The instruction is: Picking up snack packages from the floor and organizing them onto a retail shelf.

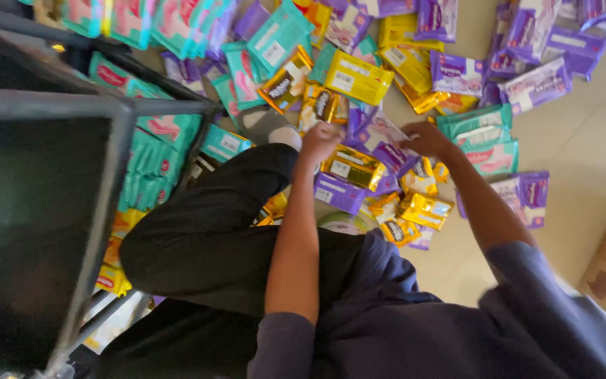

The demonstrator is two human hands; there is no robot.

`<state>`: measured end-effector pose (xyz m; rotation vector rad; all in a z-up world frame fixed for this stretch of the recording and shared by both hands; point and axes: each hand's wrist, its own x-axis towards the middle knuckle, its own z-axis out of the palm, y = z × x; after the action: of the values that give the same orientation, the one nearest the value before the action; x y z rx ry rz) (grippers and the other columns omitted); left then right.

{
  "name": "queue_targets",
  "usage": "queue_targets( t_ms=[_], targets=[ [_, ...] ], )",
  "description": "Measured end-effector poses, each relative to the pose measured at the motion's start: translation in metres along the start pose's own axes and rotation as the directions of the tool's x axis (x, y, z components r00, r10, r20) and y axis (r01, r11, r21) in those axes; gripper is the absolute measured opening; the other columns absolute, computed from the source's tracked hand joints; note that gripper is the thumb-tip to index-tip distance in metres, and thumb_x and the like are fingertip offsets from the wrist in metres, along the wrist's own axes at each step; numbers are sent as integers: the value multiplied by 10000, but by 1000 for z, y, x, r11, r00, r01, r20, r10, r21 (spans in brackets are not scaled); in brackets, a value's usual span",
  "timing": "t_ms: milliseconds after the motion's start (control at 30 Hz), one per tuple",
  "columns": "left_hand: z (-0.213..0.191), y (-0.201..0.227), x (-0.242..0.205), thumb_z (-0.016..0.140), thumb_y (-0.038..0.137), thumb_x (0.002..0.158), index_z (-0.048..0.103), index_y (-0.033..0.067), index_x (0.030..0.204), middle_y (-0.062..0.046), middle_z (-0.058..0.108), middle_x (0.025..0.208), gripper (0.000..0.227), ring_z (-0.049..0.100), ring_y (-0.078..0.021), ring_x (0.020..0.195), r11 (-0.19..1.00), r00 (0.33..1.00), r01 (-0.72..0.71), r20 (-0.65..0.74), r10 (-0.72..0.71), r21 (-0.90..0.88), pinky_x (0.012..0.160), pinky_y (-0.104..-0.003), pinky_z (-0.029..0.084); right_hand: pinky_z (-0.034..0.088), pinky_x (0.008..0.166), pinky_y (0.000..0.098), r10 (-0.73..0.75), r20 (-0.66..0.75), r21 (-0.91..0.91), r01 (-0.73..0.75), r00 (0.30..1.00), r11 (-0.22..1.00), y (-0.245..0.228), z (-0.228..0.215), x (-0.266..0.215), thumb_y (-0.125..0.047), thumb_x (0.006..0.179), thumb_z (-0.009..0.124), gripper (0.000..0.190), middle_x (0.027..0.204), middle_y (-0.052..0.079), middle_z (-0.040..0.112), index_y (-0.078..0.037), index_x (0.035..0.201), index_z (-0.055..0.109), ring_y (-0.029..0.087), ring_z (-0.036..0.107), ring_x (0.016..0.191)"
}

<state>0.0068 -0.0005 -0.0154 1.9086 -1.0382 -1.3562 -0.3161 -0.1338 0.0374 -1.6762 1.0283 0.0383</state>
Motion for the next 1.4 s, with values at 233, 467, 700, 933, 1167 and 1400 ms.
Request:
queue_targets(
  t_ms=[233, 467, 700, 933, 1167, 1400],
  targets=[
    [-23, 121, -27, 784, 319, 859, 664, 70, 1200, -64, 709, 1012, 440, 724, -245, 862, 906, 934, 257, 328, -143, -335, 600, -439, 663, 560, 850, 418, 20, -108, -34, -24, 994, 999, -122, -1, -50, -305, 1040, 693, 373, 999, 201, 721, 2, 1250, 709, 283, 652, 935],
    [-88, 254, -111, 657, 125, 868, 672, -14, 1056, -257, 724, 966, 234, 724, -406, 904, 955, 953, -78, -260, 155, 285, 768, -502, 579, 489, 1013, 356, -251, -189, 369, 305, 949, 878, -275, -7, -63, -179, 861, 721, 870, 1453, 131, 575, -87, 1626, 316, 209, 579, 1262],
    [-155, 329, -249, 624, 105, 911, 606, -17, 1210, -229, 688, 1007, 323, 695, -395, 887, 907, 654, -394, -649, 389, 148, 791, -484, 565, 449, 1039, 396, -561, -126, -236, 524, 818, 818, -416, -18, -87, -280, 626, 897, 1368, 1474, 248, 479, 13, 1621, 5, 319, 540, 1304],
    [-231, 399, -388, 673, 46, 921, 510, -30, 1431, -199, 650, 1087, 541, 695, -320, 907, 843, 413, -475, -781, 468, 254, 764, -399, 577, 387, 1098, 441, -850, -102, -363, 776, 517, 516, -578, -7, -147, -266, 564, 908, 1341, 1546, 294, 368, 17, 1598, 102, 382, 405, 1423],
    [-324, 437, -427, 655, 55, 942, 480, -28, 1487, -170, 673, 1049, 578, 700, -270, 828, 775, 99, -480, -853, 513, 411, 694, -350, 592, 461, 1044, 422, -951, -74, -320, 896, 301, 308, -715, 4, -177, -230, 754, 834, 890, 1442, 241, 511, -42, 1521, 424, 366, 536, 1323],
    [-392, 440, -427, 707, 73, 909, 569, -54, 1355, -264, 598, 1327, 484, 652, -379, 1089, 792, -124, -184, -813, 569, 582, 919, -414, 542, 515, 973, 345, -925, 56, 249, 892, 375, 377, -808, 23, -99, -116, 899, 732, 554, 1295, 170, 693, -26, 1430, 605, 229, 644, 1148]
  ],
)
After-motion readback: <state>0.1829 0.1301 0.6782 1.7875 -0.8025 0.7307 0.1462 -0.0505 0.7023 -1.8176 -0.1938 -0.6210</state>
